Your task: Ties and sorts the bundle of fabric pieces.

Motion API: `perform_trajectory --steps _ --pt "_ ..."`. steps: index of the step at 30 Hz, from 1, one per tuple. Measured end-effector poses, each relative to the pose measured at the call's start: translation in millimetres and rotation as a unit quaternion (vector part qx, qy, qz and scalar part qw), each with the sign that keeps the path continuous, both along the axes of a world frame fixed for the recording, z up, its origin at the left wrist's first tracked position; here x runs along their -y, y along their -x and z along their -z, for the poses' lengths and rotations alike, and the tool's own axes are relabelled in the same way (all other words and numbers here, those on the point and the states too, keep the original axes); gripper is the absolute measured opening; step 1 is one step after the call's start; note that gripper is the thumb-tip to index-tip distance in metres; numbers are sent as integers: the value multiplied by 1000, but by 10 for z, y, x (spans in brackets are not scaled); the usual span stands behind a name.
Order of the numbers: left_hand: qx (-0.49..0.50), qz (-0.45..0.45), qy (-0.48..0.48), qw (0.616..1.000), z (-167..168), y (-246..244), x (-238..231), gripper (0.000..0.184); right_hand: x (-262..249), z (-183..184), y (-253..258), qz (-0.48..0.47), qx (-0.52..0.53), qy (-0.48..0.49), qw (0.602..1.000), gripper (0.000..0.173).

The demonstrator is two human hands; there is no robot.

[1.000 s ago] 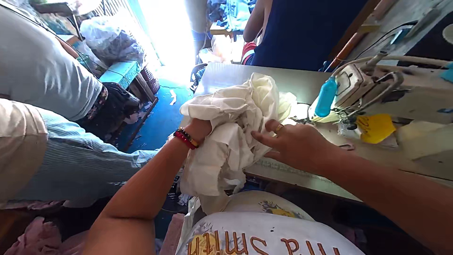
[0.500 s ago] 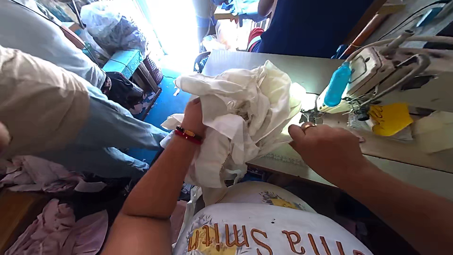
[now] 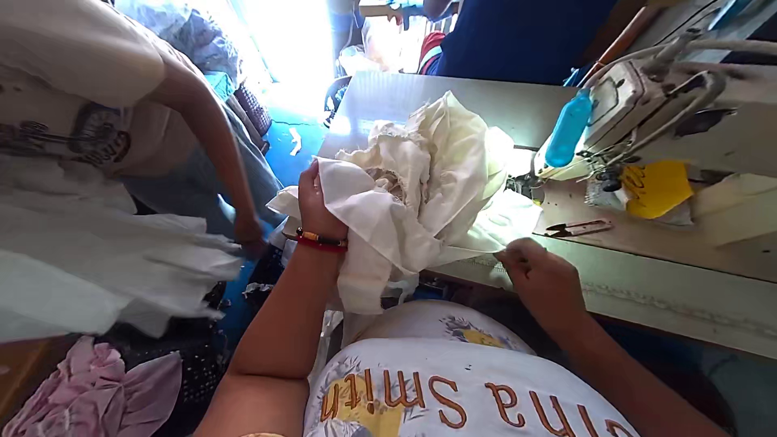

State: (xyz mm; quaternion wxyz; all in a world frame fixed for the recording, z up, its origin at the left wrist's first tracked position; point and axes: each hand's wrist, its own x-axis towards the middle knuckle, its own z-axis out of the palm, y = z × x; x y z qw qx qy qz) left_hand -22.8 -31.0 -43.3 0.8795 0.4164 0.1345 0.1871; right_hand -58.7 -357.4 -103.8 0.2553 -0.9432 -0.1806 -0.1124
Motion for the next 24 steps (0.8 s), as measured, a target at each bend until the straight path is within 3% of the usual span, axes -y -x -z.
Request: perform_trajectory --steps 2,3,5,7,8,9,12,15,17,19,21,24 --pt "43 65 83 993 11 113 -28 59 -9 108 64 -3 -28 -12 1000 30" --pt "63 87 65 992 59 180 -40 60 -19 139 90 -7 -33 -19 999 29" --pt "78 108 -97 986 163 326 -65 36 -37 133 120 -15 -49 -36 998 26" --pt "30 141 -277 950 159 368 -80 74 -17 89 158 -33 -65 -55 996 23" --pt "20 143 -361 921 132 327 -69 80 -6 65 167 -55 -49 -59 996 24" --pt "21 126 -456 881 97 247 -46 73 -3 43 164 -93 -10 -57 994 26" --pt "25 69 -684 725 -149 -97 120 33 -106 -80 112 -226 162 -30 960 19" --pt "-66 191 -791 578 -591 -413 436 30 -395 -266 -20 -272 235 -64 931 14" --pt "-114 250 -808 521 -655 -560 662 39 -688 -416 -143 -245 203 -146 937 14" --pt "-125 267 -795 531 -442 -636 828 38 -964 -566 -296 -203 122 -228 944 18" --pt "-139 270 -746 593 -162 -610 882 37 -1160 -540 -447 -178 35 -271 945 17" --pt "-134 249 -667 689 140 -607 771 26 -1198 -371 -472 -216 16 -252 943 20"
